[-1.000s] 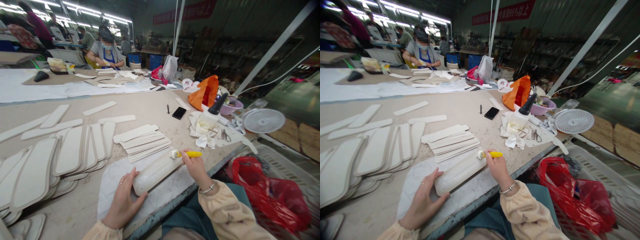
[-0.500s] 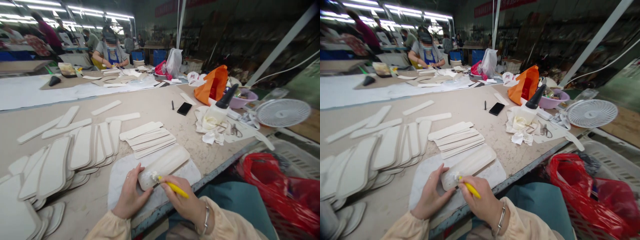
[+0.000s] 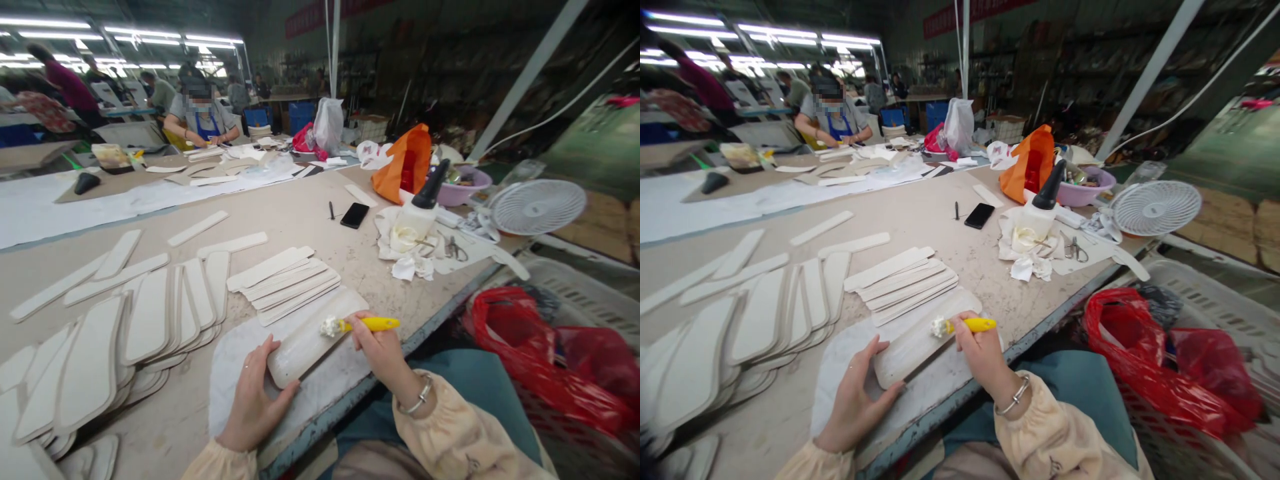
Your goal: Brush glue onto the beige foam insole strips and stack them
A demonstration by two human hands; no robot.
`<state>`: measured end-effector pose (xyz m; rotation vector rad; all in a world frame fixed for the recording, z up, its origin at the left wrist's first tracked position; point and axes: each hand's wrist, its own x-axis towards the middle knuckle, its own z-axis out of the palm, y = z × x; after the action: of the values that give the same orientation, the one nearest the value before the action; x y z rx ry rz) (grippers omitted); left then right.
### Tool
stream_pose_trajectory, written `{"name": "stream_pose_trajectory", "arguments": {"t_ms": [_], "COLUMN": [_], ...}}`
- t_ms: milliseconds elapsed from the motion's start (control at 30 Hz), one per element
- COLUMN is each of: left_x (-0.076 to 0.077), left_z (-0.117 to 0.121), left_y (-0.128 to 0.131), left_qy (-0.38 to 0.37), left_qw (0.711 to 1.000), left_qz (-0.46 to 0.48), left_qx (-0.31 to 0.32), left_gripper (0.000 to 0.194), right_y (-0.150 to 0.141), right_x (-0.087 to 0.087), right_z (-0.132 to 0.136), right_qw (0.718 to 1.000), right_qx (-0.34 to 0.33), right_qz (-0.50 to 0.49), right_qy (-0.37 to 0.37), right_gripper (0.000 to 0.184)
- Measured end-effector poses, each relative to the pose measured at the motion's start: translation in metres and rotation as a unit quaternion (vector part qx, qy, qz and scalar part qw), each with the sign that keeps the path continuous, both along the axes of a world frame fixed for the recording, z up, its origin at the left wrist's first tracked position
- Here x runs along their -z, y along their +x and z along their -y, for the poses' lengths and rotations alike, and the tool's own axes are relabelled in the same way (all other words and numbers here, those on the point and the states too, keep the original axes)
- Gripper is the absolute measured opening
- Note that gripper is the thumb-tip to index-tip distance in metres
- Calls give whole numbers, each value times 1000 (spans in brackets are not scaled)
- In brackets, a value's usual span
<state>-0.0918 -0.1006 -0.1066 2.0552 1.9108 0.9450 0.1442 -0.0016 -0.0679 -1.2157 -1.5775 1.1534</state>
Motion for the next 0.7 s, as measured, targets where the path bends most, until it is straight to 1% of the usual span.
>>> {"name": "stream_pose_trajectory", "arguments": {"t_ms": [100,133,167,200,267,333,400,433,500,567,633,700], "left_x": [4,5,6,7,7,6,6,6,6,5,5,5], "left_z": [0,-1,-2,-2,-2,-2,-1,-1,-1,-1,0,2], "left_y": [-3,-3,-4,-4,-5,-5,-5,-6,-6,-6,-6,-4], "left_qy": [3,4,5,6,7,8,8,7,4,1,-5,-11], "left_qw": [1000,1000,1000,1000,999,999,999,999,999,999,998,998], "left_qz": [-15,-19,-23,-26,-33,-39,-44,-46,-49,-53,-58,-61], "left_qx": [-5,-7,-7,-7,-7,-8,-10,-11,-11,-11,-13,-17], "left_gripper": [79,78,77,76,74,72,71,70,71,71,71,71], "right_y": [-4,-4,-2,4,21,41,56,60,61,55,49,45], "right_x": [2,3,5,6,8,10,11,11,11,9,6,3], "right_z": [6,5,1,-5,-22,-38,-48,-49,-45,-36,-26,-19], "right_qw": [997,996,998,999,999,994,991,992,992,990,987,984], "right_qx": [-73,-76,-62,-34,33,82,107,108,100,80,34,-33], "right_qz": [-21,-19,-13,-1,30,54,52,46,45,59,72,67], "right_qy": [-33,-32,-23,-8,25,47,54,55,66,100,143,163], "right_gripper": [30,30,30,30,33,35,37,38,36,31,26,23]}}
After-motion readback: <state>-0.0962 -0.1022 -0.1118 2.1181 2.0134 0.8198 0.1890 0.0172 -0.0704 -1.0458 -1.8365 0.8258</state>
